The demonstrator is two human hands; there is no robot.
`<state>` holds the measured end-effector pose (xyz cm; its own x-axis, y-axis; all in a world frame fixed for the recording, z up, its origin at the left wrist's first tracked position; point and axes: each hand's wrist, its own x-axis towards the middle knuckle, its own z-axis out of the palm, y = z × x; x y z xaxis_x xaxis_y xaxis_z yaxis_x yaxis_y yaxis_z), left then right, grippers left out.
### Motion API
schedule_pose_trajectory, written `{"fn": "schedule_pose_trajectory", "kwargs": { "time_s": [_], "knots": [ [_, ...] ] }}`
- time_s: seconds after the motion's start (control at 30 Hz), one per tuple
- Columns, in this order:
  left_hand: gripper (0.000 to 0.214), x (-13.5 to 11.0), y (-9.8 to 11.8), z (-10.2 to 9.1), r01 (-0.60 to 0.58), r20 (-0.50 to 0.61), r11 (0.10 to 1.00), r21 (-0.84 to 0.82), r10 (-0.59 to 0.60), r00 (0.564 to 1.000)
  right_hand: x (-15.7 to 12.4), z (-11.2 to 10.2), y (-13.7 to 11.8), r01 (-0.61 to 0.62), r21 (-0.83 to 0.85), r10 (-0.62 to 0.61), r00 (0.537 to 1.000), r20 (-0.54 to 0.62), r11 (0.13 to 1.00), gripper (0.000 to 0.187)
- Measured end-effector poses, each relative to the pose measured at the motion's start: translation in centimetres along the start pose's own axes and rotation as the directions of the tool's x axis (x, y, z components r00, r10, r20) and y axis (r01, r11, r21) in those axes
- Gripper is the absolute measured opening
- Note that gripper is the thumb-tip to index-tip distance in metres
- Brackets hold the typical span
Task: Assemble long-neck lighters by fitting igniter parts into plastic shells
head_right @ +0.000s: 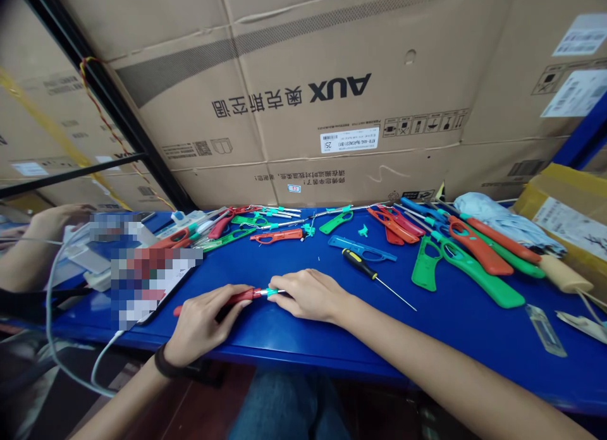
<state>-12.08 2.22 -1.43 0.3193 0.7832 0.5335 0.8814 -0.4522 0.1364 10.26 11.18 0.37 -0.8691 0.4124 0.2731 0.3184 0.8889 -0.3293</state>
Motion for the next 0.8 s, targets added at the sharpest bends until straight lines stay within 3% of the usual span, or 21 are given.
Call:
{"fn": "schedule_pose_trajectory", "kwargs": {
  "time_s": [0.17, 0.3, 0.5, 0.8],
  "knots": [
    [0.017, 0.2, 0.0, 0.0, -0.043, -0.001, 0.999, 0.027, 0.043, 0.999, 0.1, 0.0, -0.4, -0.028, 0.002, 0.028, 0.999, -0.02, 1.0, 0.015],
    [0.016, 0.5, 0.4, -0.2, -0.094, 0.0, 0.995, 0.045, 0.094, 0.996, 0.3, 0.4, -0.4, -0.053, -0.09, 0.048, 0.997, -0.059, 0.995, 0.022],
    [0.014, 0.9, 0.8, -0.2, -0.172, 0.008, 0.985, 0.033, 0.171, 0.985, 0.6, 1.2, -0.6, 0.067, -0.243, -0.075, 0.997, -0.024, 0.968, 0.026],
    [0.015, 0.9, 1.0, -0.1, -0.15, 0.009, 0.986, -0.071, 0.151, 0.989, 0.3, 1.3, -0.5, 0.166, -0.224, -0.178, 0.983, -0.036, 0.96, 0.024]
  ]
}}
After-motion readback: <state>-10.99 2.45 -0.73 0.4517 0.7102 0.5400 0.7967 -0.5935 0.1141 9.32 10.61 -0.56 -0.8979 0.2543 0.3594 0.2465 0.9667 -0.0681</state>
